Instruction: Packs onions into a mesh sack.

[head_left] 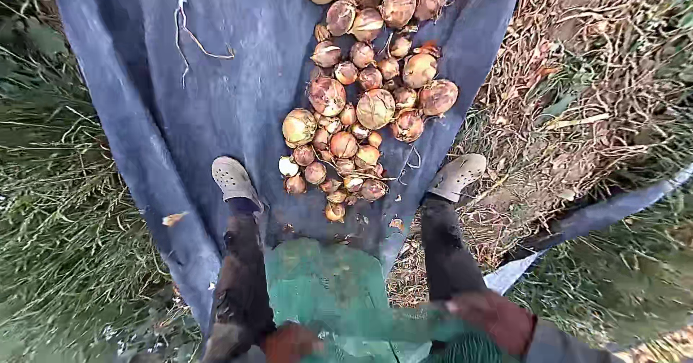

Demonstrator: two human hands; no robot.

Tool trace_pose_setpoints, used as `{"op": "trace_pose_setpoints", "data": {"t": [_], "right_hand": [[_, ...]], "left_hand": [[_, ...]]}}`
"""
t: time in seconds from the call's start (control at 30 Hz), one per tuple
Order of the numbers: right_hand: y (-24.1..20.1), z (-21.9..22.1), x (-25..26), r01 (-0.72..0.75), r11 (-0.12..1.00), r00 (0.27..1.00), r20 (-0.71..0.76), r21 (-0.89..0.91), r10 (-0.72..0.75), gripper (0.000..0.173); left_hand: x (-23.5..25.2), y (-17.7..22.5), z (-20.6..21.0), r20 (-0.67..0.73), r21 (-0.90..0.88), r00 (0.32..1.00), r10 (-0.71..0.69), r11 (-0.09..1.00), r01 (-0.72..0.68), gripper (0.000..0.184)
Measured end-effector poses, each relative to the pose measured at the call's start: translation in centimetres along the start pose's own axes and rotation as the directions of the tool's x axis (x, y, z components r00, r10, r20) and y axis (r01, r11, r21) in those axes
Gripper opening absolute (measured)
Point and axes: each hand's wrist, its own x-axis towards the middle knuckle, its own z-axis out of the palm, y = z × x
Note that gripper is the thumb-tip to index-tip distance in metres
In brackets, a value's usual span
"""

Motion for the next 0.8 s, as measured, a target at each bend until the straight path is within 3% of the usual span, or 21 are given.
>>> {"op": "trace_pose_setpoints", "data": {"t": [0.1, 0.17, 0.27, 0.33, 0.4, 0.47, 0.53, 0.67, 0.8], "right_hand": [[4.8, -7.8, 10.2, -0.405, 0.913, 0.877, -0.302, -0.048, 0.373, 0.042], [6.6, -8.8, 16.8, -0.474, 0.851, 0.870, -0.269, -0.227, 0.413, 0.045], [5.8, -4.2, 25.0, -0.484, 0.785, 0.865, -0.075, -0.387, 0.496, 0.045], [6.2, 0.7, 29.5, -0.556, 0.754, 0.811, -0.031, -0.350, 0.584, 0.044], [7.4, 4.7, 32.5, -0.608, 0.746, 0.780, -0.027, -0.270, 0.626, 0.044], [7.0, 7.1, 34.1, -0.602, 0.759, 0.782, 0.005, -0.247, 0.623, 0.047], [6.6, 8.2, 35.7, -0.555, 0.807, 0.825, -0.014, -0.202, 0.565, 0.050], [5.0, 7.5, 36.5, -0.537, 0.835, 0.843, -0.121, -0.121, 0.524, 0.053], [2.0, 1.3, 34.0, -0.540, 0.839, 0.805, -0.328, -0.063, 0.494, 0.037]], "left_hand": [[6.9, -5.5, -9.3, -0.224, -0.053, 0.961, -0.161, 0.987, 0.153, 0.044], [10.5, -7.2, -14.0, -0.270, 0.005, 0.899, -0.345, 0.933, 0.359, 0.045], [14.7, -9.1, -18.2, -0.287, 0.117, 0.745, -0.602, 0.750, 0.651, 0.053], [17.5, -11.2, -19.9, -0.290, 0.231, 0.657, -0.696, 0.615, 0.754, 0.060], [19.7, -13.1, -20.7, -0.353, 0.212, 0.579, -0.735, 0.540, 0.814, 0.059], [20.1, -12.6, -22.0, -0.461, 0.173, 0.516, -0.722, 0.497, 0.850, 0.048], [19.8, -11.6, -24.6, -0.597, 0.129, 0.495, -0.631, 0.534, 0.836, 0.041], [18.2, -8.0, -31.7, -0.679, 0.269, 0.589, -0.438, 0.599, 0.755, 0.040], [17.2, -2.2, -36.4, -0.735, 0.387, 0.617, -0.283, 0.573, 0.723, 0.032]]}}
